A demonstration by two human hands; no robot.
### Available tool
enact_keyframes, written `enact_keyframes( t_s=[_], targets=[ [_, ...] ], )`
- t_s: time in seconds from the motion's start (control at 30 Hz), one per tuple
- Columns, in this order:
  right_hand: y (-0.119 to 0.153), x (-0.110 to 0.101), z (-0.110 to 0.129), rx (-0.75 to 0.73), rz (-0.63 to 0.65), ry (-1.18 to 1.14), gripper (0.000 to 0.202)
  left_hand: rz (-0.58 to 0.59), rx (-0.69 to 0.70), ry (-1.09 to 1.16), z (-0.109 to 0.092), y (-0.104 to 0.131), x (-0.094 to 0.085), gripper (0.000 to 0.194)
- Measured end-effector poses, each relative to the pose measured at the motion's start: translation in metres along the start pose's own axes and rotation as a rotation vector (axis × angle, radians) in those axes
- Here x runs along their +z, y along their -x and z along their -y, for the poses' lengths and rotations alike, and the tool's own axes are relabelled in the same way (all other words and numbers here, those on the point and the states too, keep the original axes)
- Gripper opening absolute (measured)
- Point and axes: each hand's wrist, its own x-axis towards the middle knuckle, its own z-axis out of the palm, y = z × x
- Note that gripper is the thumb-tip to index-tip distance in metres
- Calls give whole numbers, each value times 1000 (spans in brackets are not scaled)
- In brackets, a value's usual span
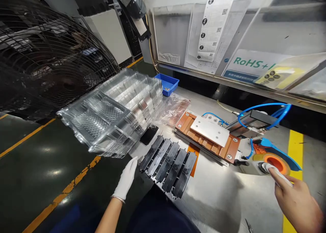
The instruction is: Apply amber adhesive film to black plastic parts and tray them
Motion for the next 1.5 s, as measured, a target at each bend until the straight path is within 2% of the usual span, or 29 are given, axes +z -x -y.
enact_keyframes(
  t_s=[0.1, 0.17, 0.2, 0.27, 0.37, 0.43, 0.67, 0.77, 0.97, 1.2, 1.3, 1.5],
  targets=[
    [15, -1, 51, -131, 36, -78, 46, -8, 0, 2, 1, 1, 4, 51],
    [31, 5, 102, -317, 192, -152, 47, -12, 17, -2, 0, 1, 7, 51],
    [38, 10, 127, -405, 289, -94, 49, -11, 28, -6, -1, 1, 9, 51],
    [46, 19, 171, -486, 347, -63, 55, -6, 48, -18, -4, 1, 12, 50],
    [46, 29, 207, -534, 361, -12, 61, -17, 52, -39, -7, 1, 11, 50],
    [43, 30, 213, -556, 363, 24, 64, -28, 40, -46, -8, 2, 9, 50],
    [48, 20, 210, -678, 392, 96, 73, -25, -17, -43, -4, 5, 5, 53],
    [41, 23, 211, -646, 378, 128, 68, -9, -15, -42, -3, 3, 6, 52],
    [8, 29, 207, -550, 337, 163, 66, -3, -3, -49, -1, 1, 8, 51],
    [-22, 18, 199, -411, 295, 152, 53, -5, -13, -46, 2, 4, 4, 51],
    [-16, 9, 214, -429, 296, 116, 50, -5, -5, -41, 4, 2, 6, 51],
    [0, 6, 280, -654, 353, 43, 48, 7, 33, -38, 2, 1, 11, 48]
  ],
)
